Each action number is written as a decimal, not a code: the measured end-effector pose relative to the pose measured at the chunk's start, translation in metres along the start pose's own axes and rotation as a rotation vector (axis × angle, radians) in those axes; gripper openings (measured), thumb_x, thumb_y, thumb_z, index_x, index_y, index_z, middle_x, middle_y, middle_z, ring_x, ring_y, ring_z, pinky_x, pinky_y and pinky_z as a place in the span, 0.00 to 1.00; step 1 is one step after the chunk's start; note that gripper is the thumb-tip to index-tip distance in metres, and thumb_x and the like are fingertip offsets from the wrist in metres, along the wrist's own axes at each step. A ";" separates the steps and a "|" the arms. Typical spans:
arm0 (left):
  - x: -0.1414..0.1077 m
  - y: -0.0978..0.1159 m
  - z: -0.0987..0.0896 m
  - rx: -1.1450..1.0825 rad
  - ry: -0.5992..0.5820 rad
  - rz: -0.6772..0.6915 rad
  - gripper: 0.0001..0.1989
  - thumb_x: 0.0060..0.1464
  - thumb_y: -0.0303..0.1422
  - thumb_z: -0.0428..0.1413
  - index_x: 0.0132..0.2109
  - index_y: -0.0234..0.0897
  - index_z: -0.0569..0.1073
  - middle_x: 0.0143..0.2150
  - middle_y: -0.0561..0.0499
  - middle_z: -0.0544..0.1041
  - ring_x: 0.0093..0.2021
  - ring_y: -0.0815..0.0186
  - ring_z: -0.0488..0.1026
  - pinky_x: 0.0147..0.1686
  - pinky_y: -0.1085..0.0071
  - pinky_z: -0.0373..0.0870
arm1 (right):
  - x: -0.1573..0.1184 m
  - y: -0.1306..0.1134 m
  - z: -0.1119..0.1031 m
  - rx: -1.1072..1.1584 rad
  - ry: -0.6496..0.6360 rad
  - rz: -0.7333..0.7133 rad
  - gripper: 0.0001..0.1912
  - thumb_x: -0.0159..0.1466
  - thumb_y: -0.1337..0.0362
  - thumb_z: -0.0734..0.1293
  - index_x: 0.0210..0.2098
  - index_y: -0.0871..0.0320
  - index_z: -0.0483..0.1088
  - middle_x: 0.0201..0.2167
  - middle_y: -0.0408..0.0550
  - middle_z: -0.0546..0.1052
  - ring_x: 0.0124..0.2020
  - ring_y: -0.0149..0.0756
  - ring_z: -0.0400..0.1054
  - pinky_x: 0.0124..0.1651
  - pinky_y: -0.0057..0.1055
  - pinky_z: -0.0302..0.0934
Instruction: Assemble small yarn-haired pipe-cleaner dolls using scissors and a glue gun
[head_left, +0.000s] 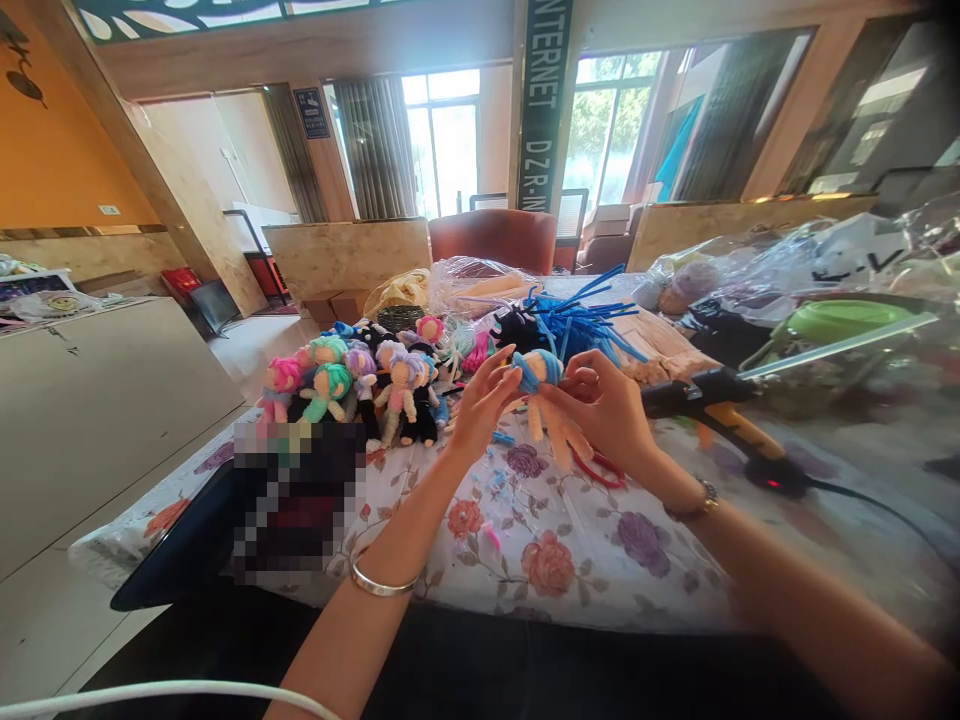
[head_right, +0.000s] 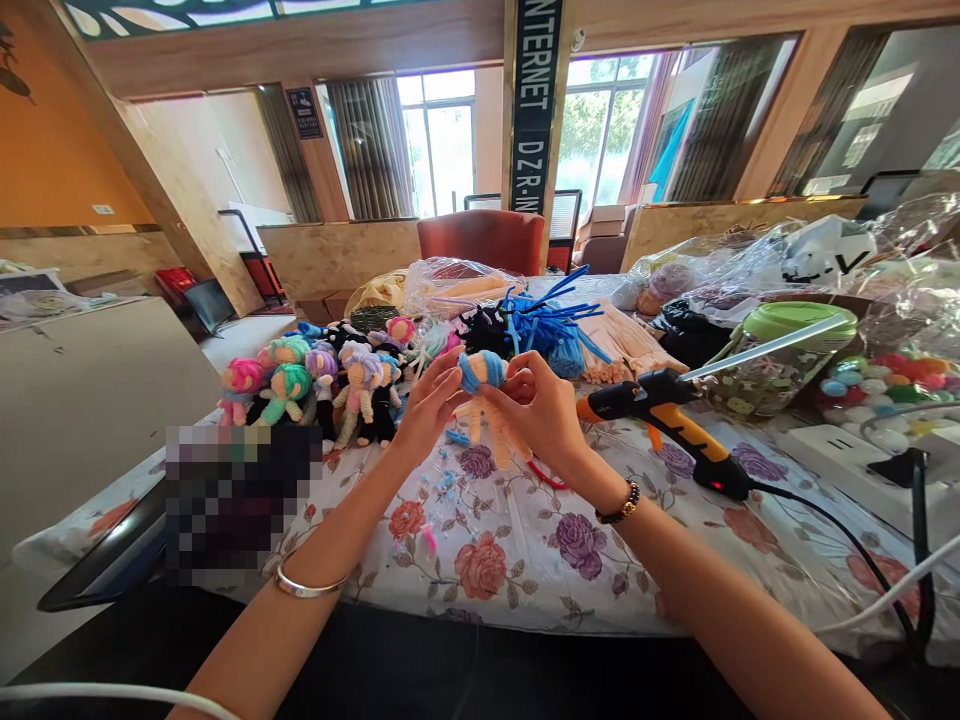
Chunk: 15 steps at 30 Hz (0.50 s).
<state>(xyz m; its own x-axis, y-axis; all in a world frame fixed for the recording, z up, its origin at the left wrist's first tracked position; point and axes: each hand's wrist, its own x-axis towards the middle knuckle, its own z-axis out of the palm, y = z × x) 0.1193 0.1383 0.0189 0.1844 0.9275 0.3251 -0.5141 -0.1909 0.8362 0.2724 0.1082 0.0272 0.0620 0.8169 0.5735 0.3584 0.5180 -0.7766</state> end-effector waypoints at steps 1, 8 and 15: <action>0.000 0.000 0.000 0.007 0.000 0.000 0.23 0.41 0.36 0.65 0.48 0.42 0.74 0.37 0.55 0.78 0.37 0.70 0.74 0.40 0.73 0.68 | -0.001 0.000 0.001 0.019 0.005 0.004 0.22 0.51 0.48 0.72 0.32 0.55 0.60 0.23 0.41 0.73 0.23 0.31 0.68 0.26 0.27 0.62; 0.002 -0.007 -0.005 0.067 -0.030 0.006 0.27 0.37 0.31 0.67 0.48 0.40 0.74 0.38 0.53 0.79 0.40 0.65 0.75 0.45 0.68 0.68 | -0.005 -0.002 0.005 0.116 -0.004 0.046 0.25 0.50 0.46 0.72 0.35 0.55 0.60 0.25 0.42 0.73 0.25 0.33 0.69 0.28 0.29 0.65; 0.005 -0.008 -0.008 0.105 -0.076 0.055 0.26 0.38 0.30 0.67 0.48 0.40 0.75 0.39 0.53 0.80 0.41 0.65 0.75 0.45 0.69 0.69 | -0.003 0.001 0.004 0.145 -0.039 0.070 0.25 0.50 0.46 0.72 0.36 0.55 0.60 0.25 0.41 0.72 0.26 0.32 0.68 0.28 0.29 0.65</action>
<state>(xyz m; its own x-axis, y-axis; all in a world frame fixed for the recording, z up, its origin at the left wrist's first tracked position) 0.1177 0.1466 0.0100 0.2233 0.8883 0.4013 -0.4355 -0.2774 0.8564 0.2691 0.1069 0.0240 0.0446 0.8601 0.5081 0.2164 0.4882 -0.8454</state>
